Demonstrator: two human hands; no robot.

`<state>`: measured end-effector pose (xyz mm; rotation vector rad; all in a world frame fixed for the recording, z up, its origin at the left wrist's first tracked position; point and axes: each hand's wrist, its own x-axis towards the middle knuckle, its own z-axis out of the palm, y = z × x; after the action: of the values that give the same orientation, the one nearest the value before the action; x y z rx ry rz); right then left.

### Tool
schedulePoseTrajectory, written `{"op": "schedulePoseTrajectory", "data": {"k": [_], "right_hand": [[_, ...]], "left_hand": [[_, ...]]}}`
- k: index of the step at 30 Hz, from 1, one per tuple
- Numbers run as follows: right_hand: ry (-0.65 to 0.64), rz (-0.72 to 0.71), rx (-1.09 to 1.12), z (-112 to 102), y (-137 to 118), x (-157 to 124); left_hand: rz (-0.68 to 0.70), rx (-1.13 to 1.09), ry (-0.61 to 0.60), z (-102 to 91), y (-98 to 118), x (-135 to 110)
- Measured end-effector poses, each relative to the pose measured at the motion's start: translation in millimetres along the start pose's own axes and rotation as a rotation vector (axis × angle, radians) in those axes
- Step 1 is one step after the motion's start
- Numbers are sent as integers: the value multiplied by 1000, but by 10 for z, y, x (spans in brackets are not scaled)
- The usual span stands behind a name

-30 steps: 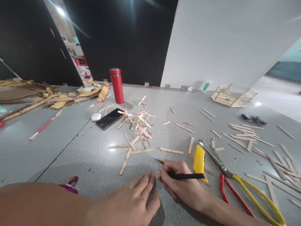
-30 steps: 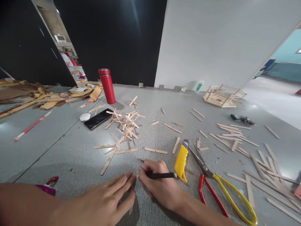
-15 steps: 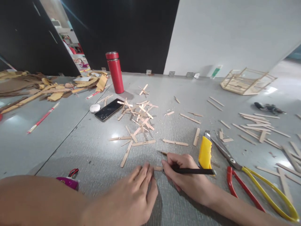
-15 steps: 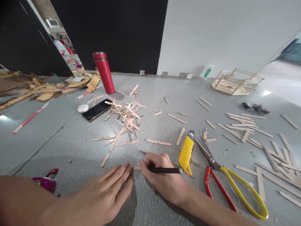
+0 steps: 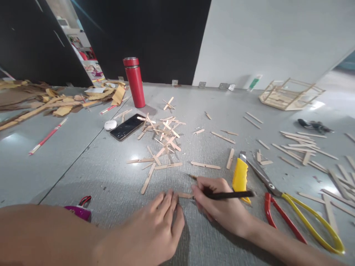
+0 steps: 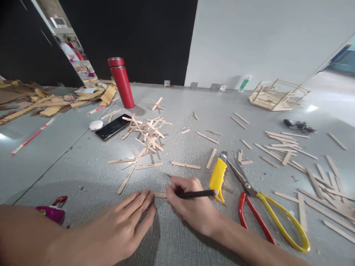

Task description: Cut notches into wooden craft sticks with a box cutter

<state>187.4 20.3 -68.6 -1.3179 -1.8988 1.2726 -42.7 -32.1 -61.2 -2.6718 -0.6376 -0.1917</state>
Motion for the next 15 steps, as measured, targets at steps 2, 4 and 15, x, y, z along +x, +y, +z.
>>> {"op": "schedulePoseTrajectory", "data": {"k": [2, 4, 15], "right_hand": [[66, 34, 117, -41, -29, 4], [172, 29, 229, -106, -75, 14], [209, 8, 77, -363, -292, -3]], "left_hand": [[28, 13, 41, -45, -5, -8], [84, 4, 83, -99, -15, -7], [141, -75, 41, -142, -32, 8]]}}
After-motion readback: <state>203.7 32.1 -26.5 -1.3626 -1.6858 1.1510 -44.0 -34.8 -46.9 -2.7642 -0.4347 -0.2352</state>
